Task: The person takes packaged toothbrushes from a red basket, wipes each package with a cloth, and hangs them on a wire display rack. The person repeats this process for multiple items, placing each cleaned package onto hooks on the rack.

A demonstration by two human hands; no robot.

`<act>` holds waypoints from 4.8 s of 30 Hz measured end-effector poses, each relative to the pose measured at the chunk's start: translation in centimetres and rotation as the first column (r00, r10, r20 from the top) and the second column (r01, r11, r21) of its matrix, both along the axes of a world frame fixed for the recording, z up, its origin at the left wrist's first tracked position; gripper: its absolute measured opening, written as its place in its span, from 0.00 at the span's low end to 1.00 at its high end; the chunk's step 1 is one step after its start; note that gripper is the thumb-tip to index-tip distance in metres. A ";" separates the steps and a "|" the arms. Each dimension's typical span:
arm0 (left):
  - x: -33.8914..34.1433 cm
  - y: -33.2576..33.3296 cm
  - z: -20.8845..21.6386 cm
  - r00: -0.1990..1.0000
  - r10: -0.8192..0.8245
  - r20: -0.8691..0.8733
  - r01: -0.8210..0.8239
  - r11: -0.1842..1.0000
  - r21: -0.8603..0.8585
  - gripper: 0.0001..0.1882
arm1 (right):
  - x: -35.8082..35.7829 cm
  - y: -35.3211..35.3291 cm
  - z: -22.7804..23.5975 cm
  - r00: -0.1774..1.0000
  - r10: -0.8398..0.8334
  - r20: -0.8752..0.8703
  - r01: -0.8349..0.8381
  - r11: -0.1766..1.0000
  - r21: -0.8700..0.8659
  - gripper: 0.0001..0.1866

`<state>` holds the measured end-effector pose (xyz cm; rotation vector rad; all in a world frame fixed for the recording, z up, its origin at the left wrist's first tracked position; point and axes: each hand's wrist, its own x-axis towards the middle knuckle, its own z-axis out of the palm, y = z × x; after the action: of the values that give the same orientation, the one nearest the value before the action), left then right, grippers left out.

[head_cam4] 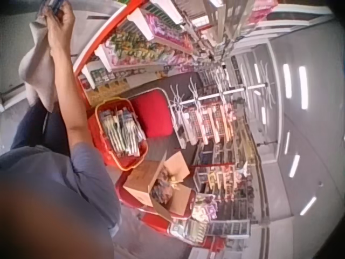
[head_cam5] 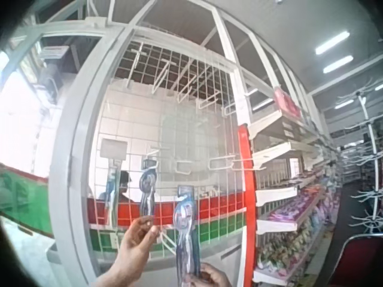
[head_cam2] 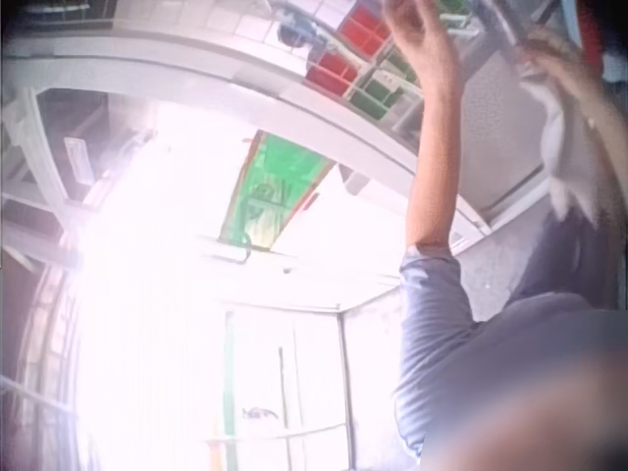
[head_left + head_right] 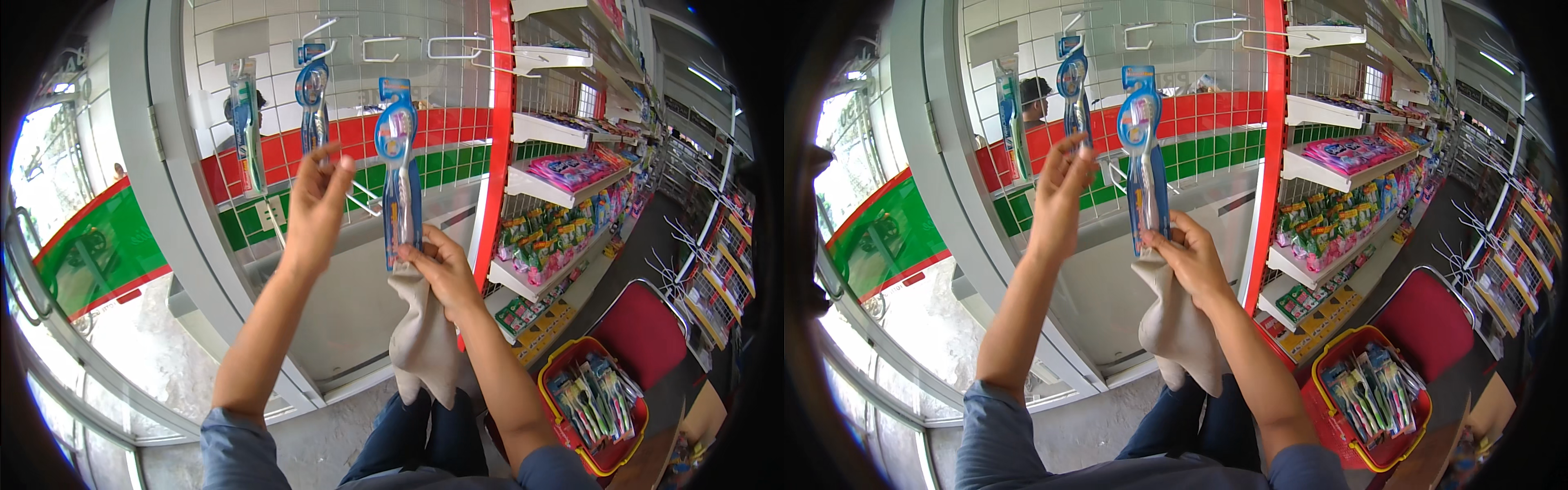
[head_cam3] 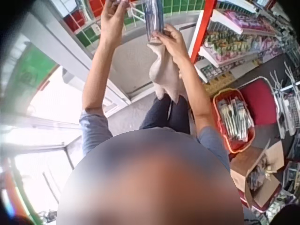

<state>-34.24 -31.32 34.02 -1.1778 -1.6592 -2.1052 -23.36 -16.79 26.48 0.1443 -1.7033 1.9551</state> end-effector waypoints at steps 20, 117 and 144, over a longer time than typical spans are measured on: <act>-13.0 2.7 17.1 0.982 0.176 -0.071 -0.178 0.984 -0.015 0.21 | -7.8 1.6 9.4 0.996 0.034 0.078 -0.054 0.962 0.266 0.19; 25.2 20.0 -30.1 0.319 -0.569 0.758 0.947 0.214 -0.238 0.14 | 51.0 21.9 -20.2 -0.191 -0.882 0.430 0.695 0.188 0.694 0.23; 24.0 19.2 -31.0 0.319 -0.515 0.796 0.945 0.235 -0.227 0.13 | 47.8 21.1 -21.7 -0.502 -0.865 0.004 0.592 -0.341 0.730 0.06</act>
<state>-10.28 -12.12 3.05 -2.1888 -2.7369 -2.6810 24.45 4.27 4.80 -1.6537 -1.3918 0.0310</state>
